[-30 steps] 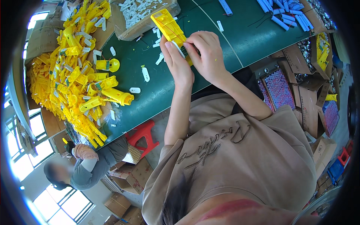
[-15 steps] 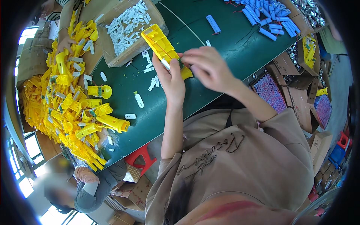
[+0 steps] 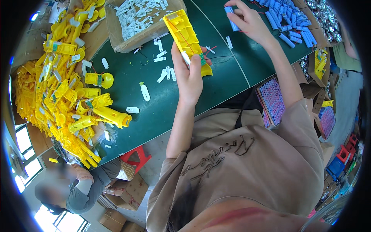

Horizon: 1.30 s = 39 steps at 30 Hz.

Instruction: Assembling electronic components, batteries, and circuit boards into yellow plastic housings on a factory assembly line.

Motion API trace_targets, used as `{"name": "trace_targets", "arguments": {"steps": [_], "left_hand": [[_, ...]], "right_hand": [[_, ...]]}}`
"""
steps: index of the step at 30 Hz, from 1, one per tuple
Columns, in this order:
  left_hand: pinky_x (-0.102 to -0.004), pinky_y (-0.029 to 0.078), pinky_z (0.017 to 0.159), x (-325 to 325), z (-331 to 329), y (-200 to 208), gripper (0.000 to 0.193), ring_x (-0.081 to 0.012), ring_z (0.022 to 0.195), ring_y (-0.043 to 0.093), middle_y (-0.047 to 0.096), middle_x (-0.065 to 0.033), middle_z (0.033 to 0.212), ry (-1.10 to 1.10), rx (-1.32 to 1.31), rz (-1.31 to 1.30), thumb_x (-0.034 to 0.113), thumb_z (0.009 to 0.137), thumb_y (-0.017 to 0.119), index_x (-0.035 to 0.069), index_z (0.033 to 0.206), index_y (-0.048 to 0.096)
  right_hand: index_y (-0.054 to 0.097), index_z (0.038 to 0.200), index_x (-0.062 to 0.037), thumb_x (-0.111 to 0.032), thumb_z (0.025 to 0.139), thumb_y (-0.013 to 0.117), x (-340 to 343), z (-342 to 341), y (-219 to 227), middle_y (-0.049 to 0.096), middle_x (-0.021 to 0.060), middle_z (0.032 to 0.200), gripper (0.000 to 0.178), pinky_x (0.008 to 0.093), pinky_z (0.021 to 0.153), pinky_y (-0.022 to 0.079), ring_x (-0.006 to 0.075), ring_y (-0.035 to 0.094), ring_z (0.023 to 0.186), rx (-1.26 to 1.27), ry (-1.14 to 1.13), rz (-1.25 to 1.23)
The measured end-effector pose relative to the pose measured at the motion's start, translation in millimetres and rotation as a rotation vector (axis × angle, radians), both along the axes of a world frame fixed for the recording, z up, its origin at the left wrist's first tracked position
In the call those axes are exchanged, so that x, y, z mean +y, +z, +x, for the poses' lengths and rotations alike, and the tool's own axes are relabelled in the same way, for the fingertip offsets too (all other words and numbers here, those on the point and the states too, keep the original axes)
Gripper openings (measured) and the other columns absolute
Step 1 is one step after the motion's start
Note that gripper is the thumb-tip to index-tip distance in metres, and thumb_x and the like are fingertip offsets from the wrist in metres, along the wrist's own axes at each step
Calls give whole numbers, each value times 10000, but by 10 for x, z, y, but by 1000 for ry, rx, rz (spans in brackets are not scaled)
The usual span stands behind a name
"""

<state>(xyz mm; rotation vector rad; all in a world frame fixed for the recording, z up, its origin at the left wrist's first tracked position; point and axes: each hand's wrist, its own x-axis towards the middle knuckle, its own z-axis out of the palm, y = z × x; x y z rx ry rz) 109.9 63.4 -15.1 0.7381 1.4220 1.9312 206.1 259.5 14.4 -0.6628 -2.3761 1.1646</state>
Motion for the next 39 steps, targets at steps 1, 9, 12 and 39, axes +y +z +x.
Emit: {"name": "trace_targets", "arguments": {"steps": [1,9,12,39], "left_hand": [[-330,528,697,5,4,-5,451,-154,746,577,587,-136,976,3,-2,-2,33,904,378,48,1344,278],[-291,469,834,7,35,82,432,-146,962,545,499,-104,1146,26,131,-25,8,907,388,10,1332,310],[-268,424,888,5,48,33,465,-140,1042,501,473,-94,1187,38,190,-70,5,893,397,7,1349,308],[-264,405,900,-17,-6,-38,453,-141,1064,487,466,-94,1216,71,181,-139,31,929,379,2,1372,285]], "right_hand": [[459,1095,-29,-130,921,484,-136,3,40,595,129,747,202,297,535,445,180,585,581,-2,3,-2],[448,1172,-54,-175,936,485,-760,-300,-21,600,88,725,268,269,477,433,164,565,514,315,197,-29],[464,1140,-62,-179,938,483,-826,-327,-40,614,91,715,235,286,480,450,196,595,536,304,110,207],[423,1357,-216,-277,959,441,-873,-642,-395,519,92,795,403,317,594,452,223,550,669,223,-77,415]]}}
